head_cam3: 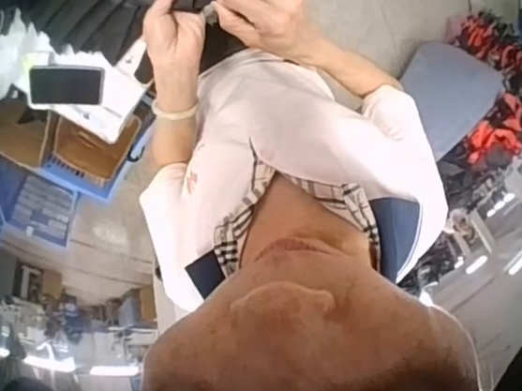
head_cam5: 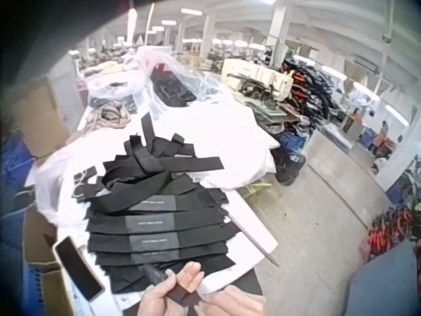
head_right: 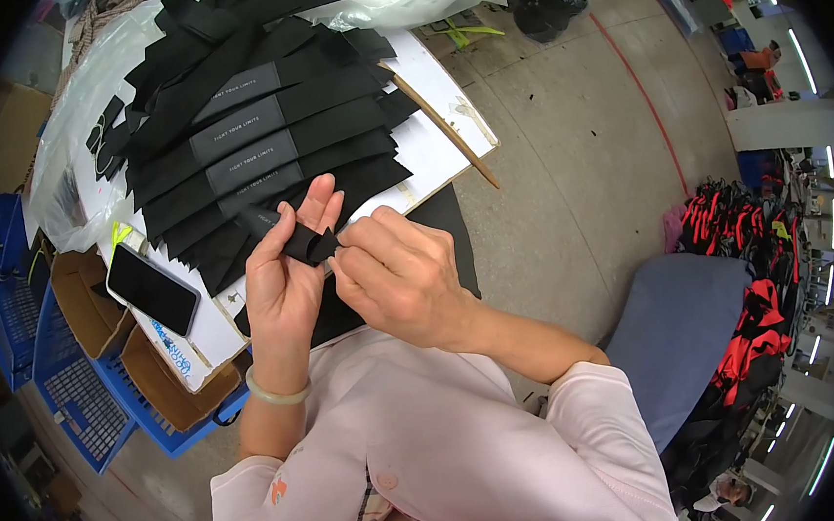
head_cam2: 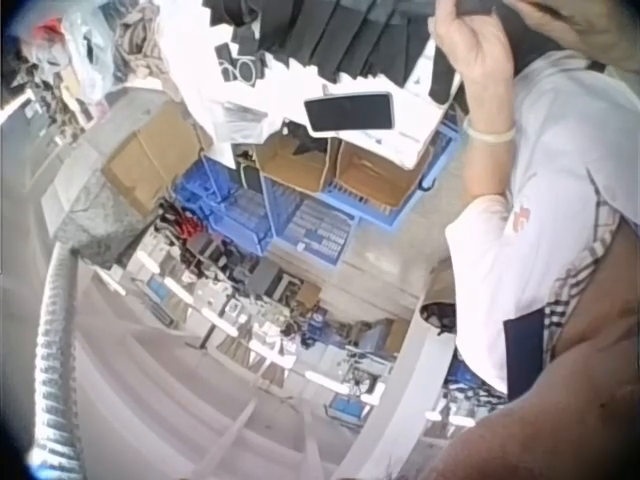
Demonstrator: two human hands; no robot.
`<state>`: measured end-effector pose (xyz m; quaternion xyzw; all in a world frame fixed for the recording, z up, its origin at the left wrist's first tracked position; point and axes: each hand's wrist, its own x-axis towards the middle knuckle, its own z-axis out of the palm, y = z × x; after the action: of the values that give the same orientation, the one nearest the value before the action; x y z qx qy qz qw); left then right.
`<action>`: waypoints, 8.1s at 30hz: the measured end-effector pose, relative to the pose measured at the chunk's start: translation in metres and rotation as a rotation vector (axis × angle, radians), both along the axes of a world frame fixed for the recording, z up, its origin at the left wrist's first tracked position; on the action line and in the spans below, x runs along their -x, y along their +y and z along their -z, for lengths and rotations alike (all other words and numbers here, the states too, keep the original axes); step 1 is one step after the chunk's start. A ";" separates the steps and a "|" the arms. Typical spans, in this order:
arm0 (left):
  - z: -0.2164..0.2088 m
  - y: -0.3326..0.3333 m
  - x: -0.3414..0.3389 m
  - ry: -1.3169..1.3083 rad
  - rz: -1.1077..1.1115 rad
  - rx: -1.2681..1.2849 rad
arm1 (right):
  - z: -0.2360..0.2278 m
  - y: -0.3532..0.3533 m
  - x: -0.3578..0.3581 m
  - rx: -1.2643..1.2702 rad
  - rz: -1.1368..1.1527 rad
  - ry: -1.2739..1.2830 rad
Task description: The recorder is sorting and folding small black fabric straps at a factory workstation.
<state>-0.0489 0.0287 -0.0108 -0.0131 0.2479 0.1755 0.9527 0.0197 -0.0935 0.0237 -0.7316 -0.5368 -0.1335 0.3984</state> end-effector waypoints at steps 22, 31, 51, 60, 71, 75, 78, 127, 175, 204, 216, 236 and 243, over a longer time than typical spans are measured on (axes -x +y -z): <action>-0.016 -0.016 -0.012 0.017 -0.257 -0.617 | 0.013 0.017 0.008 -0.112 0.020 0.245; -0.014 -0.011 -0.013 -0.129 -0.111 -0.580 | 0.012 0.030 0.009 -0.174 -0.025 0.359; -0.009 0.043 -0.014 -0.153 -0.110 -0.133 | -0.006 0.024 -0.010 0.730 -0.305 0.580; -0.013 0.011 -0.030 -0.024 -0.052 -0.224 | 0.028 0.035 -0.017 0.668 -0.106 0.237; -0.037 -0.001 -0.032 0.006 0.008 -0.546 | 0.044 0.023 -0.023 0.226 -0.150 0.123; -0.028 0.013 -0.031 -0.099 -0.004 -0.565 | 0.020 0.020 -0.021 0.159 -0.173 0.182; -0.034 0.009 -0.028 0.077 -0.030 -0.916 | 0.002 -0.021 -0.028 0.046 -0.156 0.152; 0.009 -0.052 -0.049 0.137 0.267 -1.587 | -0.093 -0.034 -0.078 -0.297 -0.075 1.374; 0.029 -0.052 -0.017 0.304 -0.175 -0.955 | -0.009 0.063 -0.050 0.183 -0.265 0.910; 0.091 0.031 0.007 0.248 0.276 -0.833 | 0.093 0.107 -0.073 0.070 -0.408 -0.284; 0.100 0.006 0.021 0.234 -0.126 -1.712 | 0.008 0.378 -0.087 0.345 -0.484 -0.280; 0.109 0.006 0.024 0.236 0.032 -1.855 | 0.084 0.434 -0.080 0.809 -0.239 -0.585; 0.098 0.000 0.019 0.209 0.104 -1.823 | 0.050 0.427 -0.104 0.048 -0.290 -0.069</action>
<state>-0.0679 0.0287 -0.1089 0.7702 0.0989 0.2604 0.5737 0.1238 0.3335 -0.0265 -0.6505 -0.6535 -0.0868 0.3772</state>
